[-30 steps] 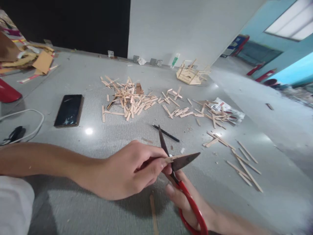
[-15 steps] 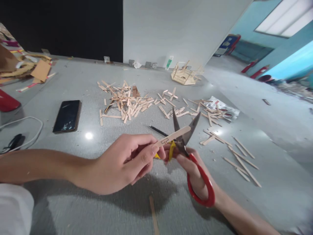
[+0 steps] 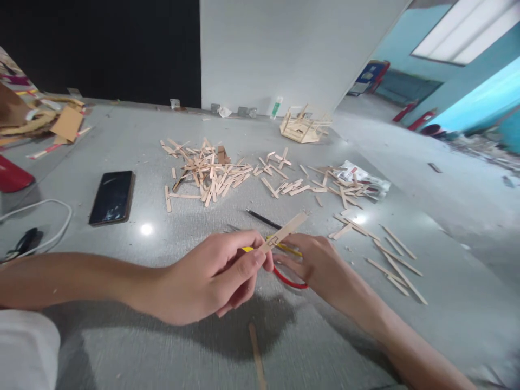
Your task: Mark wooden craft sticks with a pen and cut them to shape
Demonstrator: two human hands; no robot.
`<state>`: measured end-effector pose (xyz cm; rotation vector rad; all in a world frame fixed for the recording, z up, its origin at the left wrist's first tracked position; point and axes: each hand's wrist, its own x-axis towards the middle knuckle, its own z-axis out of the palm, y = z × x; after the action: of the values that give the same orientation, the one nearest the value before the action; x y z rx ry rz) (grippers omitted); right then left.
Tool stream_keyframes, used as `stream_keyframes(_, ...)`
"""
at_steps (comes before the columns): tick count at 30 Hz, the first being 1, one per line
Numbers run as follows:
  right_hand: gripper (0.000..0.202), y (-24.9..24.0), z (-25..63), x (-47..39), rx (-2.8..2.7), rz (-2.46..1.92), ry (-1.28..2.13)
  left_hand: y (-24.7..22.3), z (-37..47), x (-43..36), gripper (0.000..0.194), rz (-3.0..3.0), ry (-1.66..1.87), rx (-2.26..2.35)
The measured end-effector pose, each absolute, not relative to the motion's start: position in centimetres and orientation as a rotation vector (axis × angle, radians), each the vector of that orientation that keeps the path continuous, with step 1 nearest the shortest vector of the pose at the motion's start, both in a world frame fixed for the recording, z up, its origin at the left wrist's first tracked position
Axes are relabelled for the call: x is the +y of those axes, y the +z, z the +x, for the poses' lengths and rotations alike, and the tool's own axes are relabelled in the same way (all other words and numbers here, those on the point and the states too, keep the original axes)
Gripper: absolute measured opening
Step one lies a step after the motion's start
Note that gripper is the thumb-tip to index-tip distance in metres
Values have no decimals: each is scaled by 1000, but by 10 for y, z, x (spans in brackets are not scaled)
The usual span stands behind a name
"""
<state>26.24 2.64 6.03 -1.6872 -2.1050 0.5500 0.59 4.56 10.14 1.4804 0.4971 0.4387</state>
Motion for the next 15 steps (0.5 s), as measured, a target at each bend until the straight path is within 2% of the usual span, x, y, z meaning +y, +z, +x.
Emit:
stream_keyframes(3, 22, 80, 254, 20, -1900, -1503, 529, 101, 6, 45, 42, 1471, 403, 500)
stream_keyframes(7, 13, 98, 236, 14, -1598, -1064, 1161, 101, 5, 43, 45, 1456, 348, 495)
stream_keyframes(9, 14, 99, 230, 14, -1471, -928, 1347, 100, 5, 42, 45, 1464, 340, 487)
stream_keyframes(15, 12, 88, 223, 13, -1341, -812, 1421, 99, 6, 40, 47, 1472, 340, 474)
